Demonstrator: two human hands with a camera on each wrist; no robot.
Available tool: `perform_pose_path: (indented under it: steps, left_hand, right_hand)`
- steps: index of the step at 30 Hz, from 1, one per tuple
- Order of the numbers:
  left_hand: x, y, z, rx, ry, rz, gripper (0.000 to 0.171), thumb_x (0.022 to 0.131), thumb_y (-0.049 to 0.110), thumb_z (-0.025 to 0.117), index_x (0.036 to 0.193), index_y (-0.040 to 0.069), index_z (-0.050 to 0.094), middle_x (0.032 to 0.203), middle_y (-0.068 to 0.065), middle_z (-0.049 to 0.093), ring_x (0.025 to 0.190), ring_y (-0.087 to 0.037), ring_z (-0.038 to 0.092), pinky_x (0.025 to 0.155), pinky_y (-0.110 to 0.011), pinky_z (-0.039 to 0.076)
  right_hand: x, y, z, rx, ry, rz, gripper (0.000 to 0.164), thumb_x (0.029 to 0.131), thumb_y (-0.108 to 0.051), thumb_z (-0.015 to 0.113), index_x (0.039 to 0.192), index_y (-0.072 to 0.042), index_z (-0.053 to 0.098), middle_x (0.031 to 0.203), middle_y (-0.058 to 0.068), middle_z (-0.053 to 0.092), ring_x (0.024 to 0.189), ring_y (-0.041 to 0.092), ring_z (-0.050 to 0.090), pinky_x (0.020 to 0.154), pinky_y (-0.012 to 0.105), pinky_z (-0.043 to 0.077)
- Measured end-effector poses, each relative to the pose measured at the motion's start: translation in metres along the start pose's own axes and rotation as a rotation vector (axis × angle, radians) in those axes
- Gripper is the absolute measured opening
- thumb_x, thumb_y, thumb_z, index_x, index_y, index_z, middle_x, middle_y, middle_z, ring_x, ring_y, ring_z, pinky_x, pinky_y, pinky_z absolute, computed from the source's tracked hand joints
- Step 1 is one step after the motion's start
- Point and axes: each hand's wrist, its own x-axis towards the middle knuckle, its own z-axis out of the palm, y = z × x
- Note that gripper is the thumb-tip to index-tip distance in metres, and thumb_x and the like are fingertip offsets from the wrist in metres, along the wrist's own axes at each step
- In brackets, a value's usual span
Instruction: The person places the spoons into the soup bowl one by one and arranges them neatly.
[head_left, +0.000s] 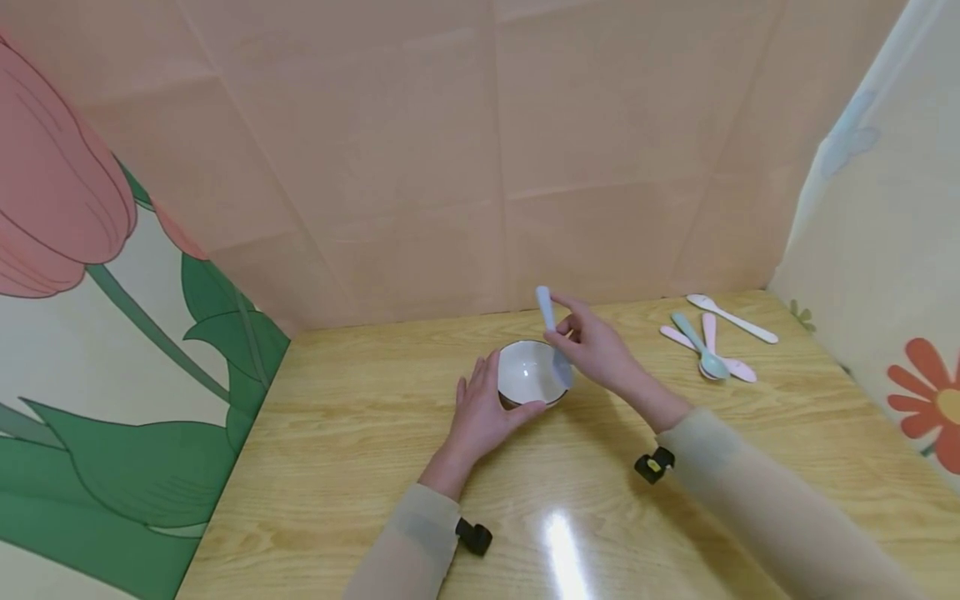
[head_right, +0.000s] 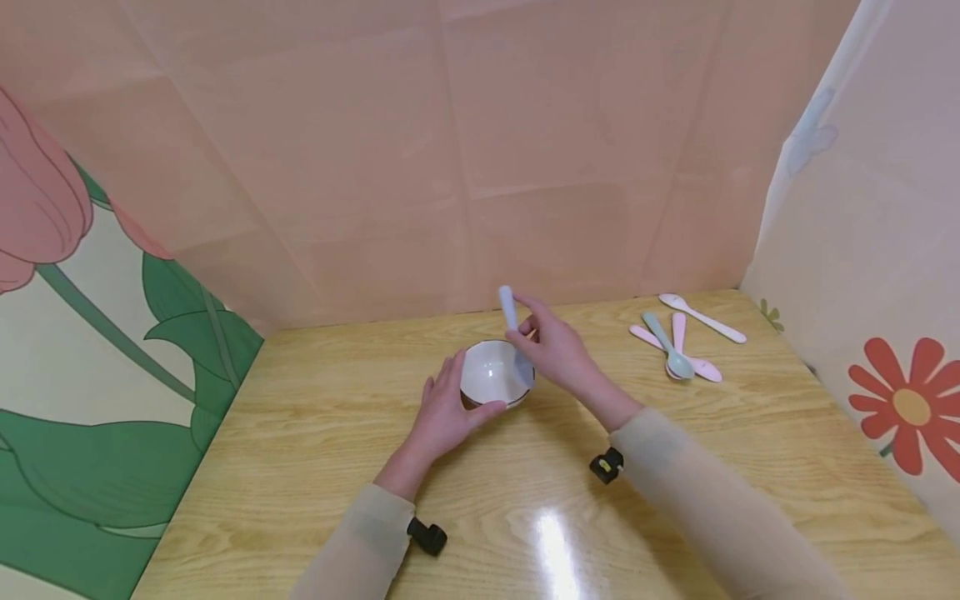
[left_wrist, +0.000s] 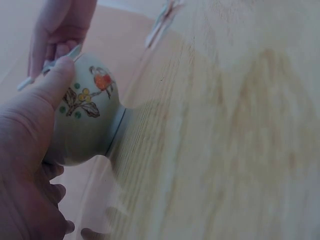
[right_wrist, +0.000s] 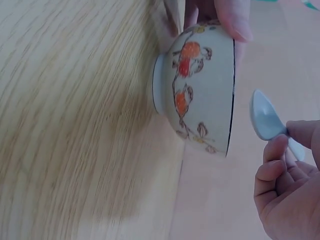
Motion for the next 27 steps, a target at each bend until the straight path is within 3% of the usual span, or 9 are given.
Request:
perform_pose_path:
  steps: [11,27]
  left_hand:
    - [0.000,0.000,0.000,0.001,0.006,0.015,0.114,0.076,0.083,0.060,0.161,0.019,0.018,0.161,-0.002,0.033,0.152,-0.032,0.018,0.116,-0.065,0.011]
    - [0.000,-0.001,0.000,-0.005,0.001,0.015,0.112,0.078,0.082,0.061,0.161,0.020,0.018,0.161,0.002,0.032,0.153,-0.030,0.016,0.115,-0.067,0.011]
  right_hand:
    - [0.003,-0.004,0.019,-0.005,-0.022,0.005,0.066,0.098,-0.026,0.069,0.156,-0.030,0.036,0.095,0.004,0.066,0.069,0.020,0.061,0.058,0.035,0.051]
    - [0.002,-0.004,0.039,-0.140,-0.061,-0.019,0.067,0.098,-0.024,0.069,0.156,-0.027,0.035,0.093,0.002,0.067,0.073,0.015,0.064,0.057,0.032,0.052]
